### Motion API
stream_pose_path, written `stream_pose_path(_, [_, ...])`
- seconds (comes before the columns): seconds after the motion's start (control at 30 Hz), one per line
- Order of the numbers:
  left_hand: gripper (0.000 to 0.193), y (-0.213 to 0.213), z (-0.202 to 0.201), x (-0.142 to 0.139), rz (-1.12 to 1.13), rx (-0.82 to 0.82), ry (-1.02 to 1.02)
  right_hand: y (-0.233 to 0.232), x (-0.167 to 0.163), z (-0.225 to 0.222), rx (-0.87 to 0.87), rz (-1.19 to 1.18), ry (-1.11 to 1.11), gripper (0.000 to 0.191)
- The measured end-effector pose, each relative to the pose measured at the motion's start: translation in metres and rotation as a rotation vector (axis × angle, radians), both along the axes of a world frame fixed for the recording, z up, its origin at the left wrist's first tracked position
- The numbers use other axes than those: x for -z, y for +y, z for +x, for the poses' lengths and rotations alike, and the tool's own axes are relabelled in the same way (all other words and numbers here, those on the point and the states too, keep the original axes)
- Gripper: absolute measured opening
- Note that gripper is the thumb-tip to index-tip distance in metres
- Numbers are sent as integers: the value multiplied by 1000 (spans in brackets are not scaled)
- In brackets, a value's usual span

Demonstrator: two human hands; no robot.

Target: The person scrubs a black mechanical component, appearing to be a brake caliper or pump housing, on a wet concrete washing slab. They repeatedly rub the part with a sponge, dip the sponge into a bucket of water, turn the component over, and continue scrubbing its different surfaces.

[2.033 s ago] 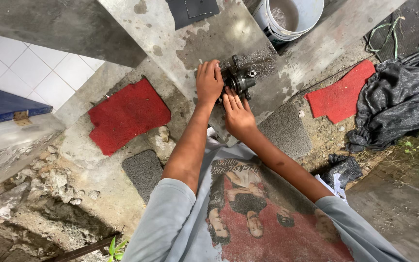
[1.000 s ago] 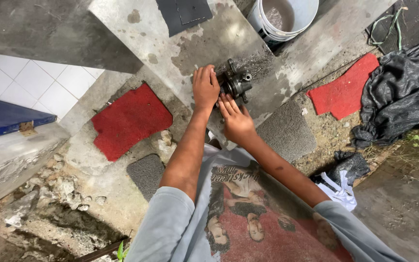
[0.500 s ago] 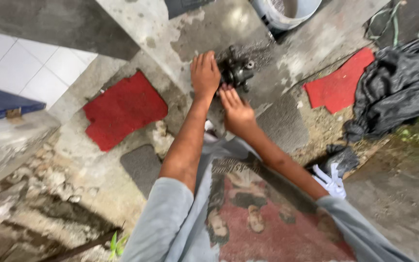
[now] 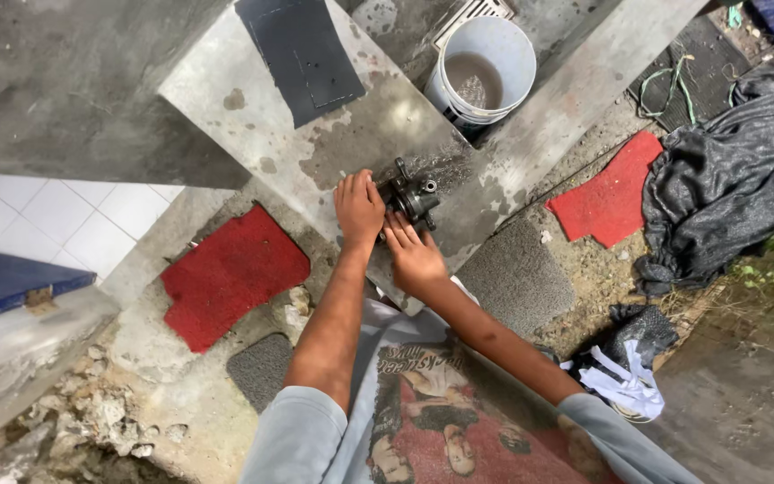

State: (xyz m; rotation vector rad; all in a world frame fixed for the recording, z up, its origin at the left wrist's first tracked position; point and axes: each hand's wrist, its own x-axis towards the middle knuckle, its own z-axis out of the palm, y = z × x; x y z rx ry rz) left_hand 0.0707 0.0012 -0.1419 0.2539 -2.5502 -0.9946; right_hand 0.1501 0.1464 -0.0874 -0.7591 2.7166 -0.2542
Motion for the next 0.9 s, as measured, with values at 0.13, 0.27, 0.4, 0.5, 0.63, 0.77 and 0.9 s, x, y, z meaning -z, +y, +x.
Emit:
stream_pose_path(0.13, [14,-1,-3,-9,-9,-24,-37,0,-9,-1,30,-94,-30,85])
stream_pose_path(0.27, [14,-3,-8,-19,-47,-12,83,-2,-12,-11,-10,-67,-62,86])
stream_pose_path(0.4, [14,-3,-10,-28,-7,-20,60,-2,-1,-14,4,-35,-86,81])
stream_pose_path(0.5, [15,-5,-11,-36,-62,-35,67,0,3,-11,-8,-24,-61,88])
stream_pose_path(0.63, [14,-6,-12,-47,-21,-61,45,-3,-2,-11,-29,-21,-83,83])
stream_pose_path(0.77, [13,-4,-12,-55,-9,-83,28,-7,-11,-18,-3,-1,-151,83])
stream_pose_path(0.9, [13,-4,-13,-60,-13,-84,19,-8,-18,-24,17,49,-229,83])
